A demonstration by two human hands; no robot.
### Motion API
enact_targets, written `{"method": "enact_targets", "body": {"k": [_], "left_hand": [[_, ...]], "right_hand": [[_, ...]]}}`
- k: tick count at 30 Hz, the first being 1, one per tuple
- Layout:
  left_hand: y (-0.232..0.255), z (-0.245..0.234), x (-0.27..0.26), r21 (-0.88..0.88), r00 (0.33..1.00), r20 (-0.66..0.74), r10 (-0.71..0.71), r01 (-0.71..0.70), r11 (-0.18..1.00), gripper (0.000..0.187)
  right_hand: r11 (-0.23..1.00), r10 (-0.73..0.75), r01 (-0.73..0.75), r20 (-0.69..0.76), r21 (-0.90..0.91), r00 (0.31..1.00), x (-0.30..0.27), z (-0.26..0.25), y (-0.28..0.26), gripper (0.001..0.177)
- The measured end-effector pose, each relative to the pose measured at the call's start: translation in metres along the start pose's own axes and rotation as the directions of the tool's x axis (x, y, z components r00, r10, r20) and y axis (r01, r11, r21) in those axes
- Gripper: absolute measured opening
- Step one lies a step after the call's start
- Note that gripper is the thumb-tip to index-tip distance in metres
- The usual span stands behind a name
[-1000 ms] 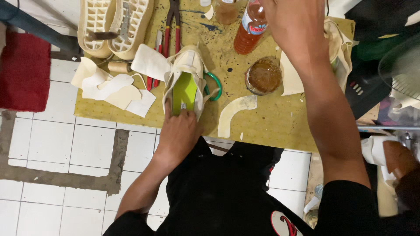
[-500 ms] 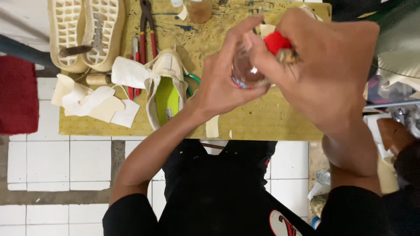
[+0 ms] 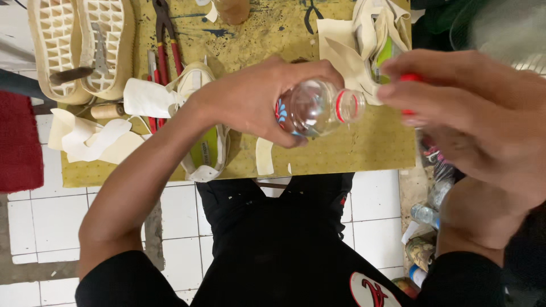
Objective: The person applies a brown adhesive to the edges of a shoe upper and a separate curved shoe part using a paintbrush. They repeatedly dip the brush into a container of glue and coat the surfaces, then set the parts aside.
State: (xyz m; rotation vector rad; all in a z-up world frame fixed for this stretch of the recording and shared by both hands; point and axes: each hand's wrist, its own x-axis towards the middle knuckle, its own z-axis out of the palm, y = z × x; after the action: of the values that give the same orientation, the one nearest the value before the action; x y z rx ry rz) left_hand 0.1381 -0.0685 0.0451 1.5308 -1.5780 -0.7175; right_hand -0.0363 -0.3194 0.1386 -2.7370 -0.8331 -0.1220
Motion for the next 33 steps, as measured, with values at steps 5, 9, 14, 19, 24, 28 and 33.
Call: {"method": "enact_targets", "body": {"k": [5, 9, 14, 19, 24, 28, 33], "left_hand": [[-0.02, -0.014, -0.003, 0.279, 0.997, -0.062, -0.047, 0.062, 0.958, 0.076], [-0.05, -0.017, -0.006, 0.527, 0.984, -0.1, -0.147, 0.178, 0.831, 0.067], [-0.073, -0.012, -0.001, 0.737, 0.942, -0.099, -0.321, 0.286, 0.612, 0.066], [-0.08, -0.009, -0.001, 0.827, 0.938, -0.128, -0.323, 0.281, 0.487, 0.07], [-0.084, -0.011, -0.002, 0.87, 0.939, -0.149, -0.309, 0.273, 0.411, 0.07], [-0.08, -0.013, -0.003, 0.86, 0.92, -0.154, -0.36, 0.304, 0.409, 0.067], [-0.088, -0.012, -0.004, 0.873, 0.934, -0.164, -0.318, 0.287, 0.394, 0.064]], "right_hand": [[0.932, 0.271, -0.226, -0.127, 0.285, 0.954, -0.045, 0.021, 0.005, 0.041], [0.896, 0.339, -0.232, -0.244, 0.379, 0.908, -0.056, 0.042, -0.002, 0.036], [0.917, 0.342, -0.297, -0.147, 0.266, 0.928, -0.074, 0.044, 0.0, 0.04], [0.928, 0.336, -0.306, -0.123, 0.213, 0.934, -0.086, 0.051, 0.011, 0.039], [0.935, 0.3, -0.247, -0.197, 0.254, 0.933, -0.076, 0.05, 0.003, 0.034], [0.935, 0.296, -0.249, -0.17, 0.252, 0.94, -0.066, 0.042, -0.006, 0.036], [0.952, 0.259, -0.214, -0.206, 0.218, 0.944, -0.06, 0.044, -0.004, 0.033]]}}
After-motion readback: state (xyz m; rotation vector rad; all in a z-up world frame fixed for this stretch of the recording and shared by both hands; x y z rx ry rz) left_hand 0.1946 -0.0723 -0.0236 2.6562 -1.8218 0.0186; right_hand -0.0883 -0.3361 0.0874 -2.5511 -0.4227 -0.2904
